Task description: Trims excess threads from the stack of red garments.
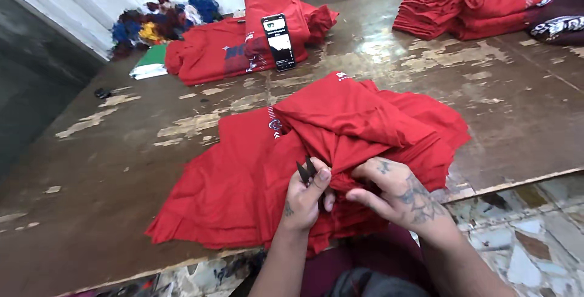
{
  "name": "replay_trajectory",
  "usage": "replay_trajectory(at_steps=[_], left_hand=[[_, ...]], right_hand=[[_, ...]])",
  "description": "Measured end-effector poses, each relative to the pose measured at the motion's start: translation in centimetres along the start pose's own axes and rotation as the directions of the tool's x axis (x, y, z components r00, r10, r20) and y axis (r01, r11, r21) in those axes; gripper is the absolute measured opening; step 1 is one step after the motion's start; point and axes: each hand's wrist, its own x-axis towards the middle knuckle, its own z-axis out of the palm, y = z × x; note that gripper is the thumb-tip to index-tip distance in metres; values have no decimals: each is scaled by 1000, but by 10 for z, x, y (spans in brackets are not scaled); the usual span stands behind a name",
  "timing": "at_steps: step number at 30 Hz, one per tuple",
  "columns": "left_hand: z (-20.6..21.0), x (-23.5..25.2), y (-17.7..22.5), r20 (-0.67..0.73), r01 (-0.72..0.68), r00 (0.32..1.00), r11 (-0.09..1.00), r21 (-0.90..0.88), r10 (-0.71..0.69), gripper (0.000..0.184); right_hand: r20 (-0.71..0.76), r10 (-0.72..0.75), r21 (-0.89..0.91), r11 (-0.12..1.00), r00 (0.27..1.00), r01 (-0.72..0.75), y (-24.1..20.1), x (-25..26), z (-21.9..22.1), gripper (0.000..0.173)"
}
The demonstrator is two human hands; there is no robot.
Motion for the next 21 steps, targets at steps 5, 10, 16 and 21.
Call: replay_trajectory(at_steps=[5,10,16,21], left_hand=[[-6,6,13,74,23,995,897,441,-61,17],[-14,12,42,338,-329,939,127,936,-60,38],[-1,14,87,625,-636,769,-71,768,-135,32],[4,16,90,709,-729,682,-95,678,-179,31]], right_hand=[[-3,-92,213,973,996,91,9,-14,-6,31],[-83,-52,240,968,995,71,2,-23,4,31],[-108,-35,260,964,994,62,-2,-20,3,35],[-99,-34,276,959,994,60,-3,-20,1,36]])
